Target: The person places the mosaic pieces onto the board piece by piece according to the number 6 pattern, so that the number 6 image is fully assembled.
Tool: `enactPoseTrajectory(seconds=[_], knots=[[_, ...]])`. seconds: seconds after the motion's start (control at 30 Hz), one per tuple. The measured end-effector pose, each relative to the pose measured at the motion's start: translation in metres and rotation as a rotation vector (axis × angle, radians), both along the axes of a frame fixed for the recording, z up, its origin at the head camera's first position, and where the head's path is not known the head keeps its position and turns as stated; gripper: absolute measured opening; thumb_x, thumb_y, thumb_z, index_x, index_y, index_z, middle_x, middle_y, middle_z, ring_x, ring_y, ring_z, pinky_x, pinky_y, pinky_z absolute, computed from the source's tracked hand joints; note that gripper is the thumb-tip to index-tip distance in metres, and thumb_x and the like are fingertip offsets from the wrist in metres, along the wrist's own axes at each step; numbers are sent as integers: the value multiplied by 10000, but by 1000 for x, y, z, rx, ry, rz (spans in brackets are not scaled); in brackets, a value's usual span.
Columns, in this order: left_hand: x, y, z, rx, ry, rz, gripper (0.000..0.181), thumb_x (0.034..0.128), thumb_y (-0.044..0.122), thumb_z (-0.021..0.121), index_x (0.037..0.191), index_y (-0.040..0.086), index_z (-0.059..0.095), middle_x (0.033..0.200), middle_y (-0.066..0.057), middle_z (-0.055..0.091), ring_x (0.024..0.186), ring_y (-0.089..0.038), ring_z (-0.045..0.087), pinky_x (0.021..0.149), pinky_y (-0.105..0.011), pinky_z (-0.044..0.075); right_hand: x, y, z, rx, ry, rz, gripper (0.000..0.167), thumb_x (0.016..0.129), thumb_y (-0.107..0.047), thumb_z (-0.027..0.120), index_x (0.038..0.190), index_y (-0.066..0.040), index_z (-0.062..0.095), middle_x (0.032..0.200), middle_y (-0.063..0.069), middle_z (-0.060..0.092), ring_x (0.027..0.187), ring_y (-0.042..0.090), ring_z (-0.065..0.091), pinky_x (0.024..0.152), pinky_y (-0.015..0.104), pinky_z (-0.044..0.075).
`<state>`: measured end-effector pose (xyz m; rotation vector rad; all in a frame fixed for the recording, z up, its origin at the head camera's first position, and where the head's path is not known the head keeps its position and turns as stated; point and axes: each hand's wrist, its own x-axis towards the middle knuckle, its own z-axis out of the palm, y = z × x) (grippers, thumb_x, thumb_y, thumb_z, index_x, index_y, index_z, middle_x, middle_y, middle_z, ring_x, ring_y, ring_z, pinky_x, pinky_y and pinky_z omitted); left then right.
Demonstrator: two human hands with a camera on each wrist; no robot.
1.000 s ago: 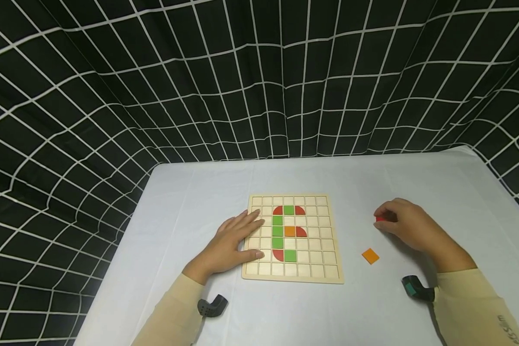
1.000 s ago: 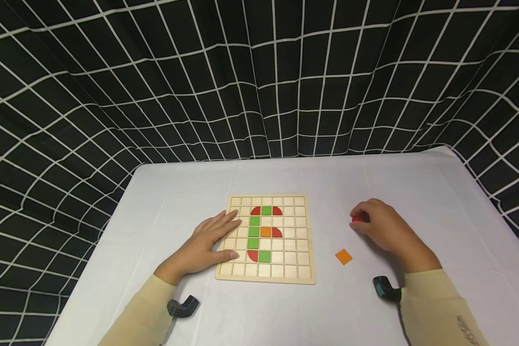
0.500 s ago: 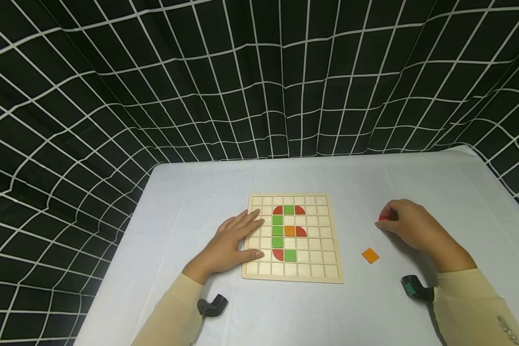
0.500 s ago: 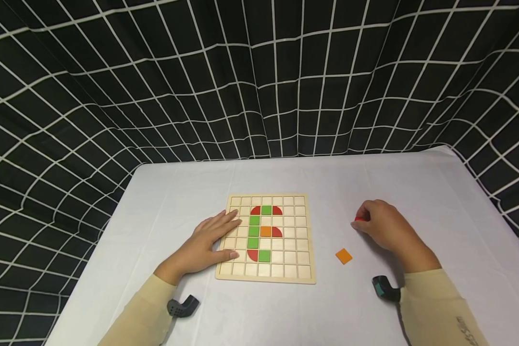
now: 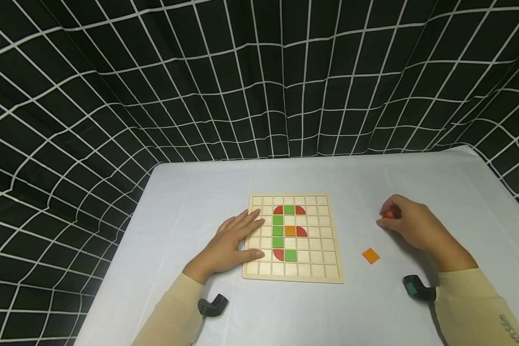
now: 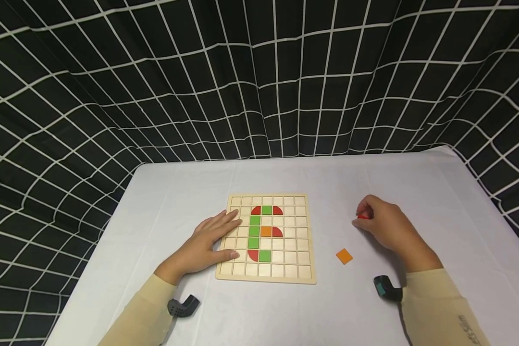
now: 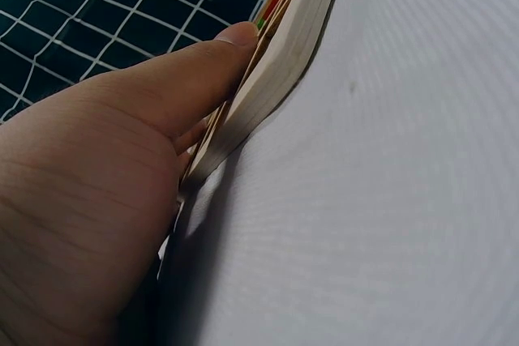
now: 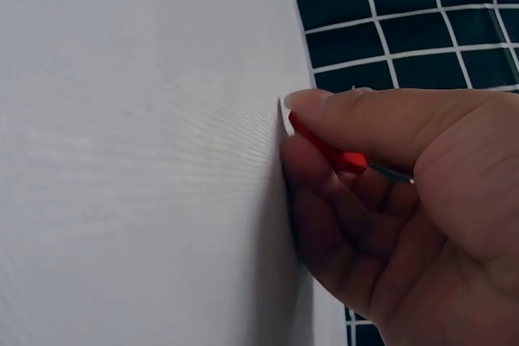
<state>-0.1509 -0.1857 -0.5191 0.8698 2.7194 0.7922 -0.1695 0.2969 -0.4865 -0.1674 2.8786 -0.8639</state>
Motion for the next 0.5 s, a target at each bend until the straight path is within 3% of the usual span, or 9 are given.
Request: enactPoseTrajectory(seconds=[0.17,0.5], knots=[[-1,0,-1,-10,6,0,860,1001,607,722,1706,226,412,1800,76,194,1652,-182,97,1310,-493,68,2,3,3,-54,25,-29,297,925,-174,883,1039,-49,638,887,36,630,841,257,569,730,419,453],[0,0,0,-4,5,-4,854,1007,609,710,1708,224,409,1800,66,199,1653,-190,95,1310,-497,66,4,-3,3,-85,6,49,95,976,-120,829,982,-79,742,915,11,675,887,265,577,715,355,501]])
